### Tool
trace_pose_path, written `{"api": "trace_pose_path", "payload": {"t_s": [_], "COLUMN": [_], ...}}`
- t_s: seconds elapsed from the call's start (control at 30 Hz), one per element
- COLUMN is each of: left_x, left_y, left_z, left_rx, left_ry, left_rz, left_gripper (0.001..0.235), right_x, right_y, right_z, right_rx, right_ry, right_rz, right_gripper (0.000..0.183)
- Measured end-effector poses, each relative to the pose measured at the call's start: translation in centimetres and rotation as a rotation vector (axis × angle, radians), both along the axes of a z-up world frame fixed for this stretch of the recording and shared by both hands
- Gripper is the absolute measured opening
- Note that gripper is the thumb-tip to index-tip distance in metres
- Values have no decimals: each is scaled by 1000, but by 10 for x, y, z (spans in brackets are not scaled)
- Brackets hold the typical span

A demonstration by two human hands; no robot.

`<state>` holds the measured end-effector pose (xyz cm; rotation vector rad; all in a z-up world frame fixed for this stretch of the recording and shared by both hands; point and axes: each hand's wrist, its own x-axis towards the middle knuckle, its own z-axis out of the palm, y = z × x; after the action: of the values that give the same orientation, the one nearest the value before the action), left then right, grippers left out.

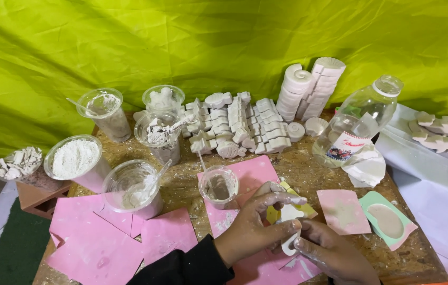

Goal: Removing paper backings from small molded plaster or clay objects and organizing them on a craft table.

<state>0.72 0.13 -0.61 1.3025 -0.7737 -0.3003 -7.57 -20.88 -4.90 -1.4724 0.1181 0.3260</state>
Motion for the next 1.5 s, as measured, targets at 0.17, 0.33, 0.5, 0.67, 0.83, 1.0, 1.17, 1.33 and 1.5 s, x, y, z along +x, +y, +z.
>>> {"api": "trace_pose_path", "payload": {"t_s": [0.17,0.33,0.5,0.67,0.83,1.0,1.17,1.33,1.5], "left_x": [1,2,-1,1,-2,-3,-3,-2,-1], "left_y": [-6,-9,-10,-18,-15,-14,-14,-17,-17], "left_z": [-10,-11,-10,-10,-1,1,0,-4,-4], "left_rx": [-70,-115,-187,-306,-223,-229,-121,-175,-186], "left_ry": [28,84,339,139,67,40,42,65,108], "left_rz": [94,88,17,266,346,327,369,375,354], "left_gripper": [27,27,28,17,15,13,12,11,14], "right_x": [-4,-4,2,14,20,17,18,17,16], "right_y": [11,13,22,30,55,53,51,54,57], "right_z": [6,17,17,12,56,42,44,52,59], "right_rx": [330,347,525,106,-240,-468,-343,-243,-398], "right_ry": [-34,232,-38,166,86,-141,-74,59,-27], "right_rz": [13,-119,109,-284,-327,-387,-389,-502,-412], "right_gripper": [40,55,47,48,40,35,45,49,34]}}
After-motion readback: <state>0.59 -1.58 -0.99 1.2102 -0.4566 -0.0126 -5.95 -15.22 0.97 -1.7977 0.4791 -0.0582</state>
